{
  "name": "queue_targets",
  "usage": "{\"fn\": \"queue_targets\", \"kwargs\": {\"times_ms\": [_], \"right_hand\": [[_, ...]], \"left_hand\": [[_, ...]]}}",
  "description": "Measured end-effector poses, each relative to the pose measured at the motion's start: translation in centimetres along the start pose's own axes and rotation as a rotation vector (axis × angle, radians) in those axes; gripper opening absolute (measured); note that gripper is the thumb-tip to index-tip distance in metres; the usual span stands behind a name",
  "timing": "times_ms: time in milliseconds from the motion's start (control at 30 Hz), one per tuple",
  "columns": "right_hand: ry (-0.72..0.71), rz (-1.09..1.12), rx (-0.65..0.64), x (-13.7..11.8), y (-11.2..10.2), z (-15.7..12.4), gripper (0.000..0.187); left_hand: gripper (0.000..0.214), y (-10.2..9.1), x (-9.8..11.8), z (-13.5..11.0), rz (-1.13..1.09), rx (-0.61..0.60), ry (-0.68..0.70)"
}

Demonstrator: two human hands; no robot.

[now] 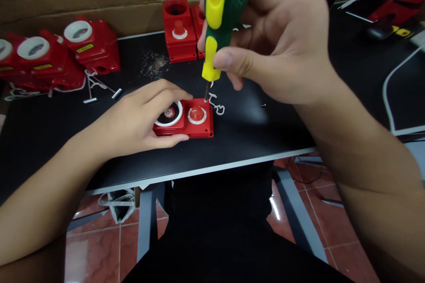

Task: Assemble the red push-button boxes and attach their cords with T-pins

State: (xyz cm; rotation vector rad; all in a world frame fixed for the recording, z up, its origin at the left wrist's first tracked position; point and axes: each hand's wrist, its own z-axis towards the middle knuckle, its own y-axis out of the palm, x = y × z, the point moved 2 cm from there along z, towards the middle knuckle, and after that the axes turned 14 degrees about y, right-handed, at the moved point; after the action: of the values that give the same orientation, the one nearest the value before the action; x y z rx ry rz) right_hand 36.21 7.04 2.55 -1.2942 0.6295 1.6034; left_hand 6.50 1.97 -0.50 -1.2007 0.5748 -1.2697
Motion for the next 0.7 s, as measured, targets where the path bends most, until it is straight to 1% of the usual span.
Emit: {"fn": "queue_targets", "kwargs": {"times_ms": [33,100,133,200,267,367,433,500,567,700], "right_hand": [[-0.009,0.015,-0.033,-0.6,-0.1,-0.1,0.031],[0.007,-0.011,-0.063,-1.4,-0.5,-0.3,0.034],[0.006,-0.036,-0.103,-1.6,-0.7,-0.4,0.033],[0.015,-0.082,-0.181,-1.5,-1.0,-0.5,0.027],[0.040,-0.114,-0.211,-1.0,-1.2,-0.5,0.020],[0.025,-0.118,-0.166,-0.4,-1.1,-0.4,0.016],[0.012,-0.098,-0.140,-0.3,-0.8,-0.4,0.017],[0.033,-0.101,-0.098,-0.2,-0.6,-0.4,0.019],[0.050,-0.127,-0.053,0.0,-0.5,-0.4,0.026],[0.053,-0.125,0.013,0.7,-0.4,-0.2,0.048]], "left_hand": [[0.056,0.0,0.0,0.0,-0.002,0.001,0.002],[0.054,0.0,0.0,0.1,-0.003,-0.001,0.004],[0.053,0.0,0.0,0.1,-0.005,-0.004,0.003],[0.054,0.0,0.0,0.1,-0.011,-0.004,0.003],[0.055,0.0,0.0,0.1,-0.008,-0.003,0.007],[0.055,0.0,0.0,0.0,0.007,-0.011,0.004],[0.055,0.0,0.0,0.0,0.007,-0.012,0.001],[0.056,0.0,0.0,0.0,0.002,-0.008,0.003],[0.055,0.0,0.0,0.0,0.003,-0.007,0.003],[0.055,0.0,0.0,-0.1,-0.006,-0.008,-0.003]]}}
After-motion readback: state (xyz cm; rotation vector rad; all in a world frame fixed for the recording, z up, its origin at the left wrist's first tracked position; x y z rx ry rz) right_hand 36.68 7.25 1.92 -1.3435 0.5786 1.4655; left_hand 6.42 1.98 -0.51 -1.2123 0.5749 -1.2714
